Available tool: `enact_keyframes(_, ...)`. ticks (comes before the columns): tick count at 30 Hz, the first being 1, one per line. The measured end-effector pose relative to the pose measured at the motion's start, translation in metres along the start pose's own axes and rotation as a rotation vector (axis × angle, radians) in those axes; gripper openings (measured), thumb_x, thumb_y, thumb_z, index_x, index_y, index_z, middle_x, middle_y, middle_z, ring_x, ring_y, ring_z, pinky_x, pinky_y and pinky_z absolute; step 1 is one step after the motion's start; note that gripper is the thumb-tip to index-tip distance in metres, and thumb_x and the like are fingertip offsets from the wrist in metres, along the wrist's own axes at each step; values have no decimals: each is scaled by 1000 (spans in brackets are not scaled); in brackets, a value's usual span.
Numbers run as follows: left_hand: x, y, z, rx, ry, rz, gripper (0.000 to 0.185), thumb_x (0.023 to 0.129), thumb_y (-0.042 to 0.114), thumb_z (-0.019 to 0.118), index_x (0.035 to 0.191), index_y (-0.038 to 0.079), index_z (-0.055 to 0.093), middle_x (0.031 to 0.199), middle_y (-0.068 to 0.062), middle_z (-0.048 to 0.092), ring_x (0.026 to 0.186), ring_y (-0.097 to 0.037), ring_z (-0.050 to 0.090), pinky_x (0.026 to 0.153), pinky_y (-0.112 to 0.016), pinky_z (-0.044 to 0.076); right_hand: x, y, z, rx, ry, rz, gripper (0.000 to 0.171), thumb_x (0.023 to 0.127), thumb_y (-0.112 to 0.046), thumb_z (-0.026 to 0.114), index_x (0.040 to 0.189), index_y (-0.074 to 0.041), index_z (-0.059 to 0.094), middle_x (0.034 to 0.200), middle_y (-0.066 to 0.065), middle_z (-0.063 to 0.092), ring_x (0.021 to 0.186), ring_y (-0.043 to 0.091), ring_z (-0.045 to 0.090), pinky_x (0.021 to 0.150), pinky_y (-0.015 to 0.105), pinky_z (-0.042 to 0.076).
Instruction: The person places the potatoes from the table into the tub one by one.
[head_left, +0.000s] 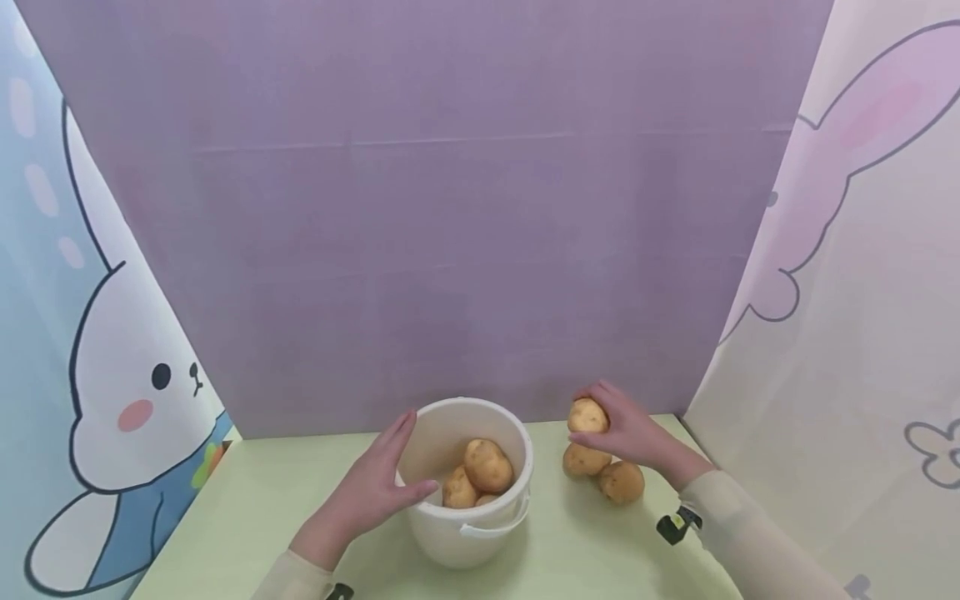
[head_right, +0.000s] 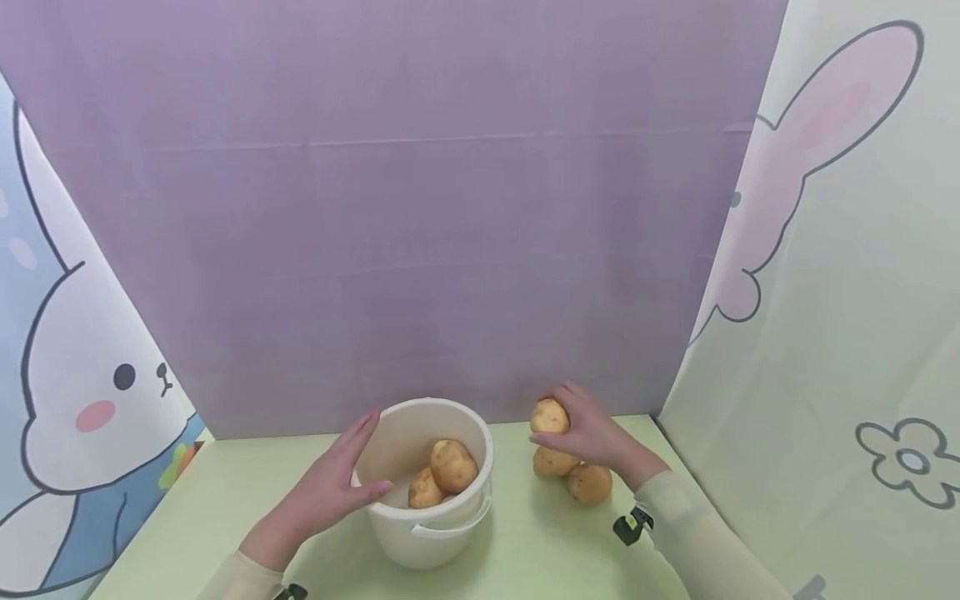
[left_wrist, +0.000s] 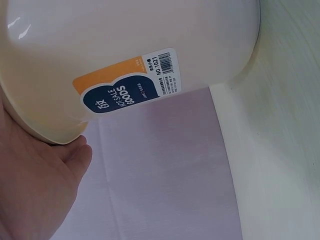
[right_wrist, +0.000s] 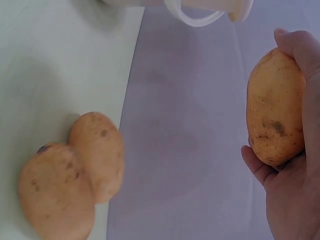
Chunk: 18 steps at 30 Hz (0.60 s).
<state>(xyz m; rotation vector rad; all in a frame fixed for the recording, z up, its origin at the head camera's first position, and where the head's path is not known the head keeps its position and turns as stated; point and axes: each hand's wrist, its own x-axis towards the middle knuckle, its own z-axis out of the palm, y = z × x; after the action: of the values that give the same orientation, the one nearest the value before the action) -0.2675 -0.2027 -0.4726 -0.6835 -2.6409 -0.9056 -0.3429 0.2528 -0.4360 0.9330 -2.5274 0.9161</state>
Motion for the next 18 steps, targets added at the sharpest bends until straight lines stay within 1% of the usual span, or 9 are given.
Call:
enact_keyframes(4,-1,1,0,2,1,-2,116,94,68,78,175,2,27,179,-21,29,159,-49,37,123,-72,37,9,-9,1,-15,-21,-26,52,90,-41,94,131,-21,69,120,-5,63,101,14,62,82,35,59)
enact_keyframes(10,-1,0,0,-5,0,-11,115,94,68,78,175,3,27,180,-20,28,160,-48,36,123,-72,37,24,-22,8,-22,-52,-71,51,90,-42,93,130,-21,70,121,-8,64,103,12,64,86,37,60)
enact_keyframes(18,-1,0,1,-6,-2,-14,114,95,66,78,175,4,26,180,-19,27,160,-48,35,123,-72,36,40,-36,18,-7,-102,-104,54,91,-43,93,131,-15,70,121,-10,62,106,13,62,87,37,59)
